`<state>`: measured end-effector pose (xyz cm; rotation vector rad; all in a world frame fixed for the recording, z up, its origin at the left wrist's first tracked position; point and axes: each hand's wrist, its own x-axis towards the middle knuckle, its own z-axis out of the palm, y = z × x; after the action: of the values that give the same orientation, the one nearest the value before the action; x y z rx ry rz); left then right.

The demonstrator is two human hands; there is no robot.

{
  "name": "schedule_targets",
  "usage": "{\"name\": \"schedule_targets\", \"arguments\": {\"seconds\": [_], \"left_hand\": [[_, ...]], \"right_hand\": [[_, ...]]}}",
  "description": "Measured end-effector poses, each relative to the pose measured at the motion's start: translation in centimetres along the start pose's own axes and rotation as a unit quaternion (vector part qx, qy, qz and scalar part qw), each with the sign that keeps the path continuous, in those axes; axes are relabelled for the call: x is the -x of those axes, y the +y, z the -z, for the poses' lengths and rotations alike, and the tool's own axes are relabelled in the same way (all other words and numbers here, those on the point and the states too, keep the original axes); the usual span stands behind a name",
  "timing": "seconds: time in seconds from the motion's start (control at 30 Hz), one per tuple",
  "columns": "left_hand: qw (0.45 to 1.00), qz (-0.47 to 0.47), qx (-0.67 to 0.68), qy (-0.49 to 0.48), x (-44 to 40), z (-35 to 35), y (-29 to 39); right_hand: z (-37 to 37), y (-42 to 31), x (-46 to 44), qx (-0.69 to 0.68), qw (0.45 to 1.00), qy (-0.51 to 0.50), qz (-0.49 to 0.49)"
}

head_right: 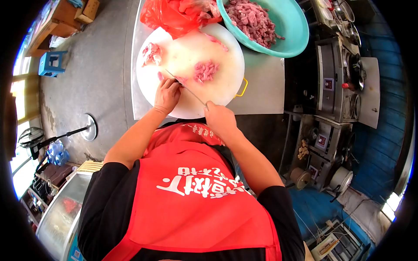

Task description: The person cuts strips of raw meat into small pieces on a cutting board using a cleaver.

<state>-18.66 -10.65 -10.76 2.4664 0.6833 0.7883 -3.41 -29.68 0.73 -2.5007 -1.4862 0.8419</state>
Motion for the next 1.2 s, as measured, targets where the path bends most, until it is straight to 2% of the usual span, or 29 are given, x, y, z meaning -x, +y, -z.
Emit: {"name": "schedule_targets", "arguments": {"seconds": [0.17,0.3,0.4,0.47,0.5,0.6,0.73,1.0,1.07,1.13,1.2], "left_hand": [[1.0,-0.018,0.002,-0.012,0.0,0.3,-0.3],[1.0,-0.017,0.004,-0.018,0.0,0.4,-1.2],[0.998,0.031,0.045,-0.015,0.2,1.0,-1.4],[0.998,0.064,0.023,-0.016,-0.1,2.3,-1.1],[0.997,0.066,0.021,-0.015,-0.1,2.5,-1.5],[0.999,0.012,-0.004,-0.046,0.1,2.1,-2.4],[0.999,-0.01,-0.018,-0.027,0.4,1.1,-2.8],[0.998,-0.014,-0.031,-0.048,-0.3,1.9,-2.7],[0.997,0.01,-0.021,-0.07,-0.5,2.2,-3.1],[0.997,0.039,-0.03,-0.052,-0.7,3.0,-2.8],[0.996,0.072,-0.041,-0.035,-1.0,4.0,-3.0]], "right_hand": [[-0.8,-0.8,-2.1,0.001,1.0,0.013,0.026],[-1.2,4.0,3.5,0.027,0.997,-0.045,-0.057],[1.0,5.7,6.5,0.011,0.992,-0.085,-0.09],[2.8,4.9,6.8,-0.058,0.988,-0.088,-0.115],[2.7,4.4,6.2,-0.057,0.988,-0.089,-0.112],[2.0,1.4,3.9,-0.021,0.997,-0.004,-0.071],[0.8,-0.8,1.8,0.014,0.998,-0.044,-0.036],[-1.3,-1.3,-1.3,-0.012,1.0,-0.01,0.008],[-1.0,0.7,1.3,0.004,0.996,-0.067,-0.058],[-0.4,2.9,4.4,-0.019,0.991,-0.094,-0.097],[1.1,4.4,5.9,-0.04,0.99,-0.093,-0.094]]}}
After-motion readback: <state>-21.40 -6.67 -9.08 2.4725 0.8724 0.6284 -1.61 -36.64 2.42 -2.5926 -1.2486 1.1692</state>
